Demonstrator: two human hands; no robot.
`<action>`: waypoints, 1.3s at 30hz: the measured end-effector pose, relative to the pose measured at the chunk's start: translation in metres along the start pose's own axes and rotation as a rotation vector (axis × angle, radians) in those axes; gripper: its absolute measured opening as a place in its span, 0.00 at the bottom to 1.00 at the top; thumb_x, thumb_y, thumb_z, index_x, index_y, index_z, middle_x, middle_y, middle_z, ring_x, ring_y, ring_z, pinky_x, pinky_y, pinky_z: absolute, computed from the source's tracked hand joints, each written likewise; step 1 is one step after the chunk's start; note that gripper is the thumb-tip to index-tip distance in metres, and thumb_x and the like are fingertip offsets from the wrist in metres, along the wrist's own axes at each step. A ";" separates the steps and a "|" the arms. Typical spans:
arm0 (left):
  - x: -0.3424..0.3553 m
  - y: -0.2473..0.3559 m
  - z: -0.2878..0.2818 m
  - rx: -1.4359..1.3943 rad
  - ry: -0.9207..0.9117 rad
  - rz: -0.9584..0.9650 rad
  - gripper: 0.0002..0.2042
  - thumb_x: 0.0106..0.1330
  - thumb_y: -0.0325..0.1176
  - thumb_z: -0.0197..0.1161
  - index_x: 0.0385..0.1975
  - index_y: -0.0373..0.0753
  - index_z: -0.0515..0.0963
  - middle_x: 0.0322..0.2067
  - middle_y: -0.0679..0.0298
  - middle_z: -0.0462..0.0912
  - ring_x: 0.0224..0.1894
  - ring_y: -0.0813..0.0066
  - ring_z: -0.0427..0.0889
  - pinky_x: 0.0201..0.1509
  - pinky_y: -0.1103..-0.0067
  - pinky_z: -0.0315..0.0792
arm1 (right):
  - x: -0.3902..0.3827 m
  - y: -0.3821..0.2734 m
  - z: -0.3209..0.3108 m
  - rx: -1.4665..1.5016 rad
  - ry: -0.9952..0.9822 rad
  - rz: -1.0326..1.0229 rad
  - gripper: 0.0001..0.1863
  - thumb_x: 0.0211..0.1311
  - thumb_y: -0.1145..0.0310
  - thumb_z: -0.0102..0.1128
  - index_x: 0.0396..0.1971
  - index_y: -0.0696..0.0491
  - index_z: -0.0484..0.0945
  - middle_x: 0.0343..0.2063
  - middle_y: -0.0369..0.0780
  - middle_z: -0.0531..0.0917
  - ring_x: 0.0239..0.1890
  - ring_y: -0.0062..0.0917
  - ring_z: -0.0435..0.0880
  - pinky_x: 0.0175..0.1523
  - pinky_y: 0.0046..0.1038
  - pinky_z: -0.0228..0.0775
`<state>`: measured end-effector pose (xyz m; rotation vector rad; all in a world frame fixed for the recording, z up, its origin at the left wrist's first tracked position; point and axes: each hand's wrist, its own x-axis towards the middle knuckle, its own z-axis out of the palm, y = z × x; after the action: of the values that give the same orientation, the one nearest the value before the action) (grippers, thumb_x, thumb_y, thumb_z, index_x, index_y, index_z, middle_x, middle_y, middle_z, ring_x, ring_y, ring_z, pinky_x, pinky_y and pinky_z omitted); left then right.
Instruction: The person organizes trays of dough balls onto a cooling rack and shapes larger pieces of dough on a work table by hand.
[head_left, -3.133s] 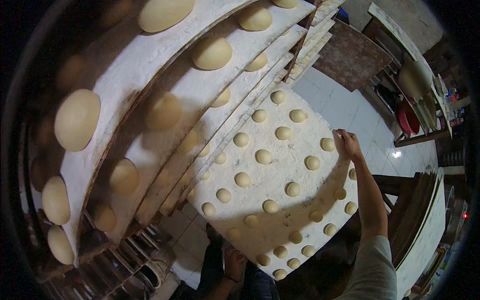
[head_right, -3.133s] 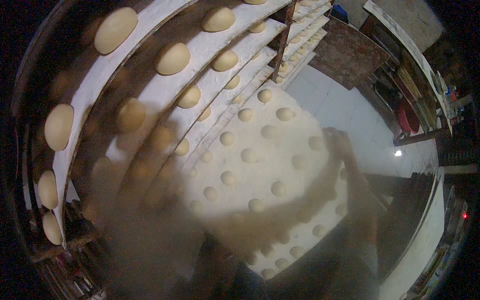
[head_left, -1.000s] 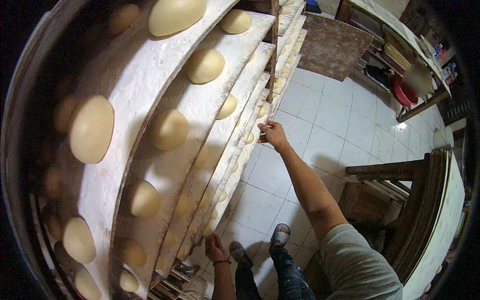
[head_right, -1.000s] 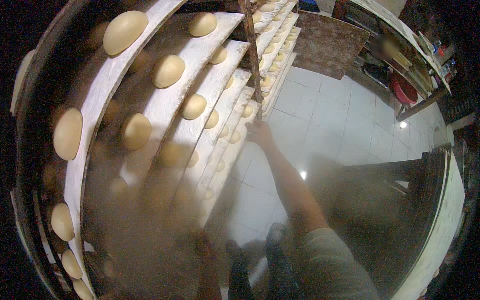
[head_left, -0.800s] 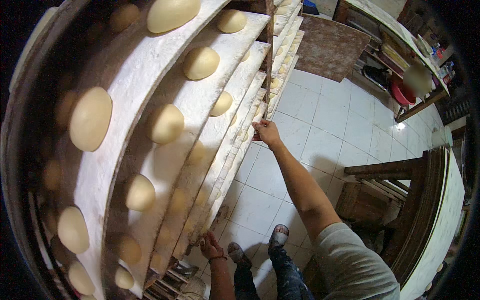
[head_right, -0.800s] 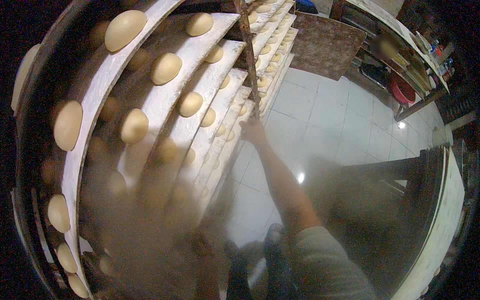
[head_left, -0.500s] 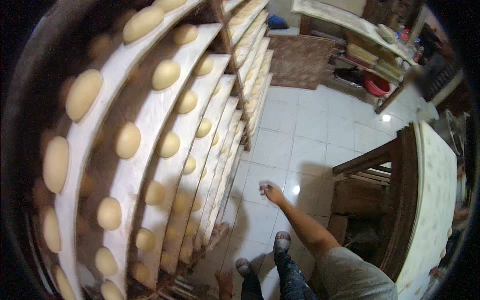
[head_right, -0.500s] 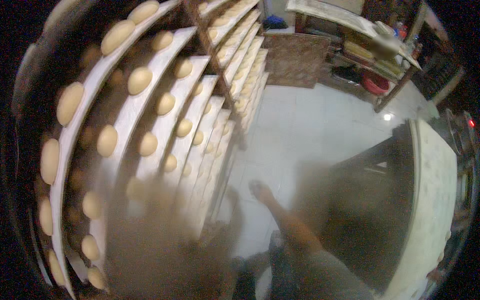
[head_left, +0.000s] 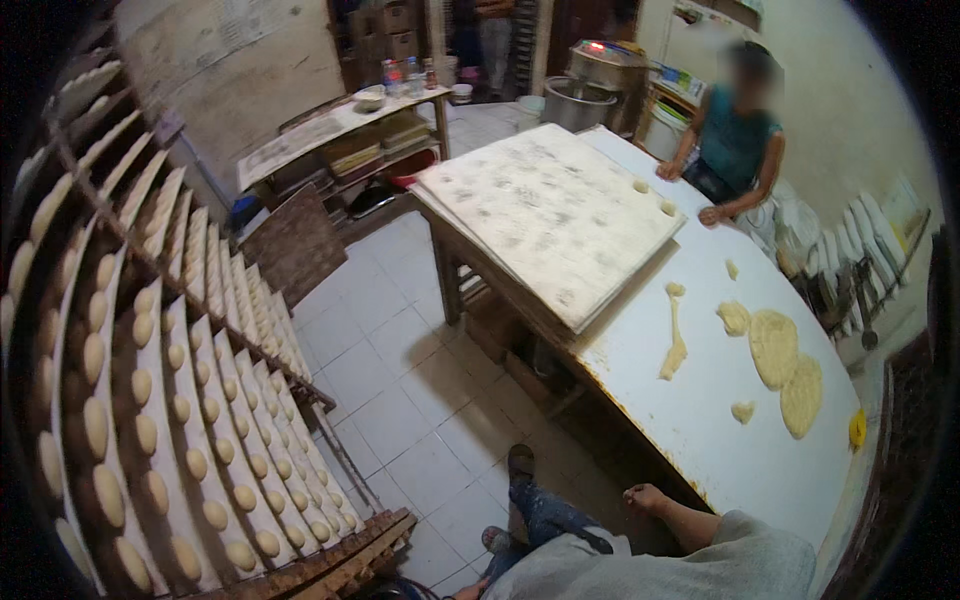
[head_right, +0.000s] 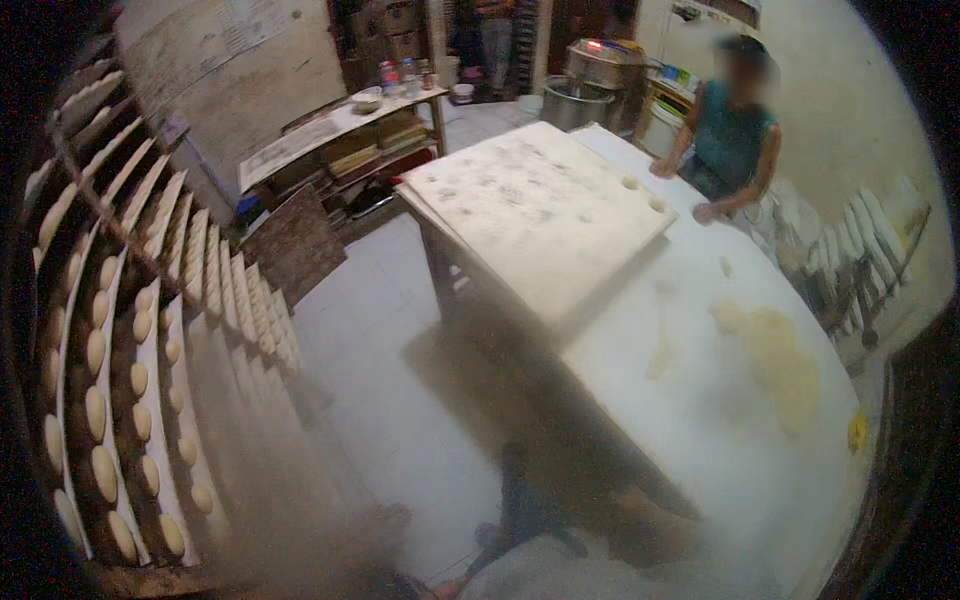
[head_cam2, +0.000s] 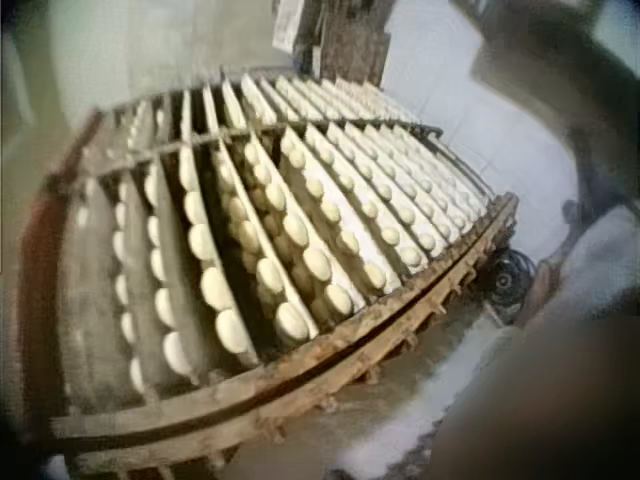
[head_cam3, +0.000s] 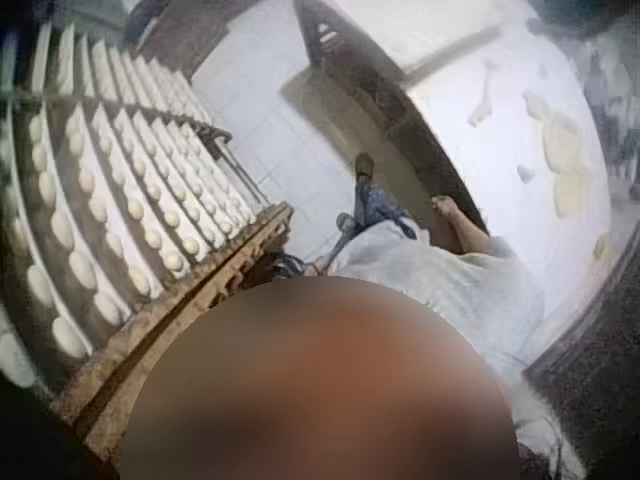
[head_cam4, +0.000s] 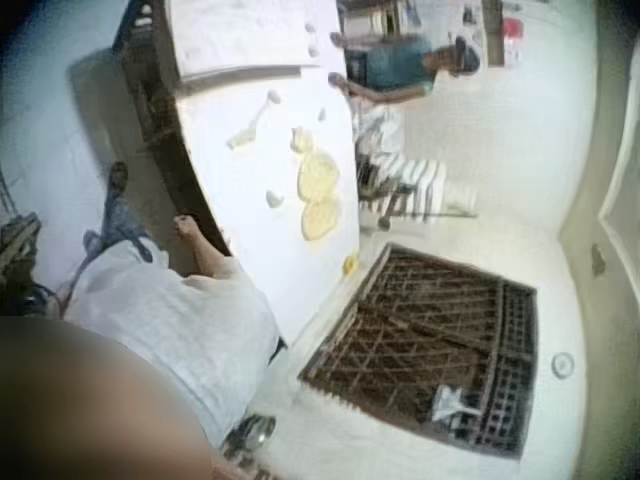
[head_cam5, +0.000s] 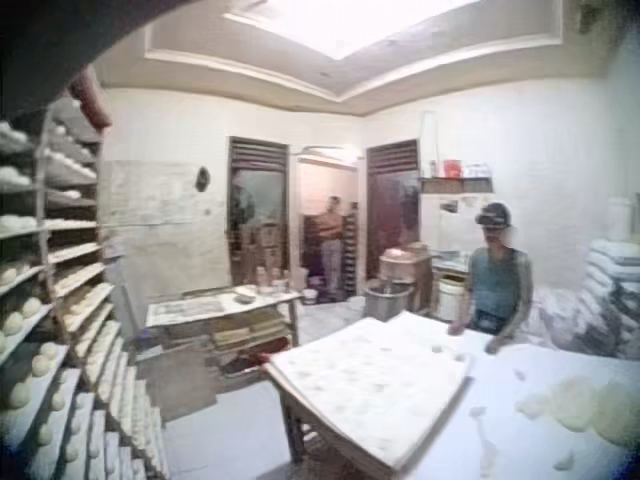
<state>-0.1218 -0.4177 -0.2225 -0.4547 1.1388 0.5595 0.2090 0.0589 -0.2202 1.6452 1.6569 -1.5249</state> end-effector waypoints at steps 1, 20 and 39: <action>0.009 0.003 0.025 0.126 -0.089 -0.094 0.23 0.79 0.41 0.61 0.71 0.45 0.71 0.58 0.57 0.81 0.54 0.65 0.84 0.59 0.70 0.82 | -0.024 0.076 -0.034 -0.192 0.248 -0.135 0.16 0.71 0.55 0.67 0.40 0.54 0.89 0.36 0.40 0.90 0.39 0.27 0.89 0.46 0.32 0.80; -0.052 0.250 0.436 0.783 -0.120 0.856 0.16 0.79 0.38 0.63 0.61 0.40 0.81 0.54 0.66 0.86 0.56 0.76 0.82 0.62 0.76 0.74 | -0.135 -0.004 -0.353 -0.339 1.323 -0.561 0.24 0.55 0.73 0.64 0.55 0.56 0.78 0.57 0.48 0.77 0.59 0.47 0.77 0.64 0.42 0.73; 0.032 0.354 0.682 1.601 0.098 1.917 0.17 0.78 0.45 0.59 0.60 0.47 0.82 0.65 0.59 0.78 0.72 0.60 0.71 0.78 0.62 0.62 | -0.153 0.042 -0.290 -0.023 1.308 -0.265 0.23 0.67 0.62 0.67 0.56 0.60 0.81 0.70 0.52 0.71 0.75 0.50 0.64 0.81 0.54 0.45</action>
<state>0.1536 0.2742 -0.0294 2.2284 1.4404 0.9172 0.4080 0.2149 -0.0066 2.7314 2.4773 -0.3313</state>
